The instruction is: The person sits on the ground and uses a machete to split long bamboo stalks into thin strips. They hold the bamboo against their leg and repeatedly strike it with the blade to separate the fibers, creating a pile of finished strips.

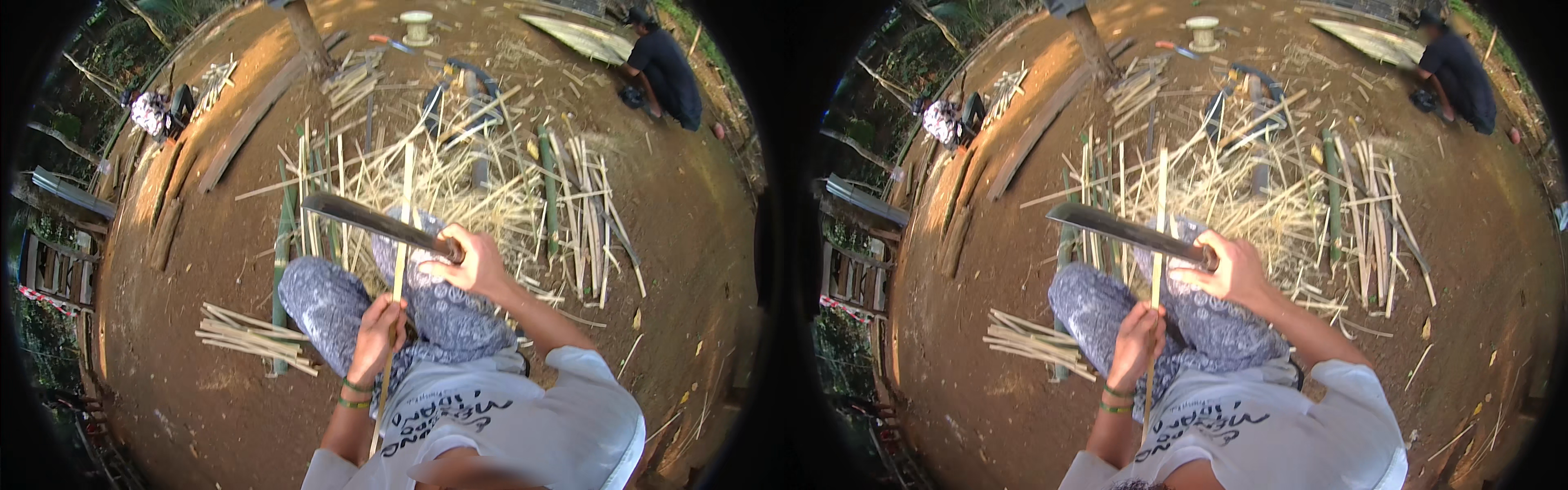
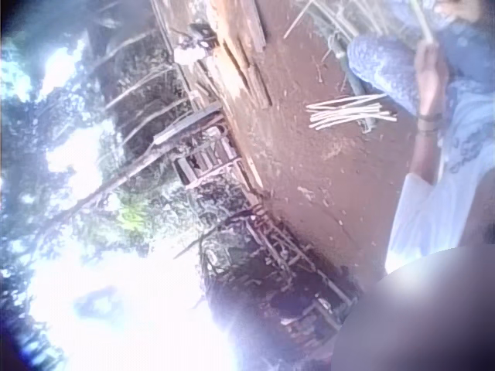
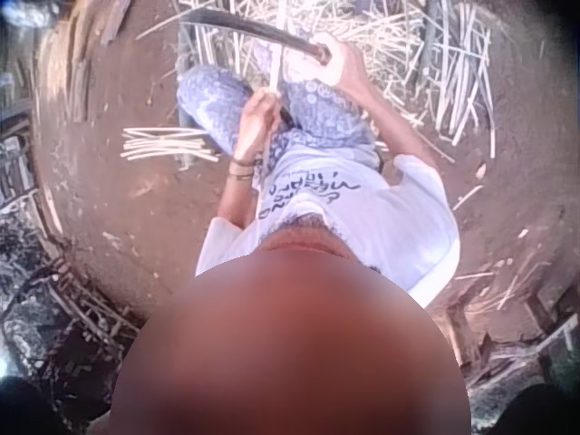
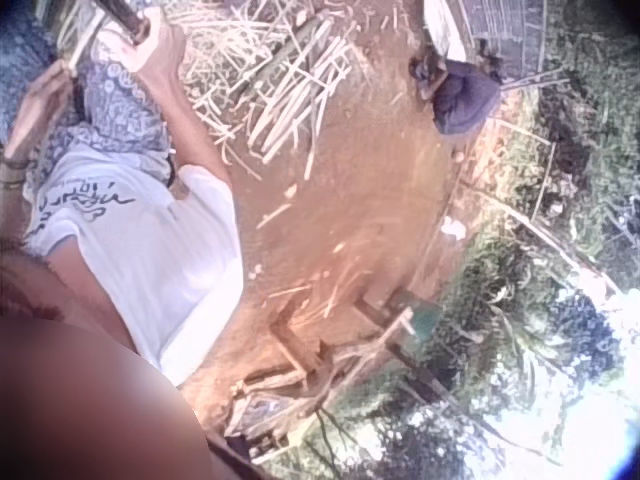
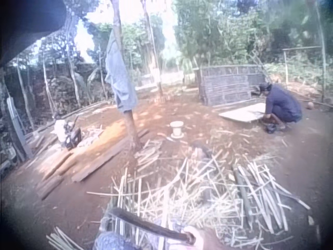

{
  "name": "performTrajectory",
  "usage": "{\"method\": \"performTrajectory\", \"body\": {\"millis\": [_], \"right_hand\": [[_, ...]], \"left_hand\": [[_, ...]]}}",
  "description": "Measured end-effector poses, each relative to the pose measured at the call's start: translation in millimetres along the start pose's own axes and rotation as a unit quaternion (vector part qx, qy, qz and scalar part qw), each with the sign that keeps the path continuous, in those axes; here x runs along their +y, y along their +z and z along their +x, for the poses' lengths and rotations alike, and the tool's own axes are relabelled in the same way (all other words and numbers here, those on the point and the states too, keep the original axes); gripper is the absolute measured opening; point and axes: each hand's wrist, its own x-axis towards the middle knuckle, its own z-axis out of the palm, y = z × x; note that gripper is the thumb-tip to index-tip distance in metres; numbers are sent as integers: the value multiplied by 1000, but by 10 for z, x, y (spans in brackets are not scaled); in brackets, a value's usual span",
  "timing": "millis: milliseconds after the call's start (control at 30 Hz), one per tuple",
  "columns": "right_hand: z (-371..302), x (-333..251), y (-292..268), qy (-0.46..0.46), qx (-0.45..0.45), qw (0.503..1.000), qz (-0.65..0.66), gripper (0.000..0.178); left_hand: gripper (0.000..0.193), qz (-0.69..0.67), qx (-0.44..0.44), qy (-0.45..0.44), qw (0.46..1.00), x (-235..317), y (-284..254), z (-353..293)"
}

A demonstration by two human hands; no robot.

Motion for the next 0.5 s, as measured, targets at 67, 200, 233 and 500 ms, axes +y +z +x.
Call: {"method": "performTrajectory", "body": {"millis": [67, 200, 233, 500], "right_hand": [[151, -85, 47, 35, 47, 996, 65, 64], [332, -33, -23, 105, 85, 980, 148, 56], [385, 27, 29, 89, 112, 977, 158, 48], [599, 2, -350, 171, 16, 961, 216, 28]], "left_hand": [[17, 30, -2, 11, 999, -30, -31, -80], [18, 75, -19, 18, 997, -122, 16, -169], [18, 77, -17, 12, 997, -152, 8, -189], [20, 181, 57, 45, 981, -288, -173, -362]]}}
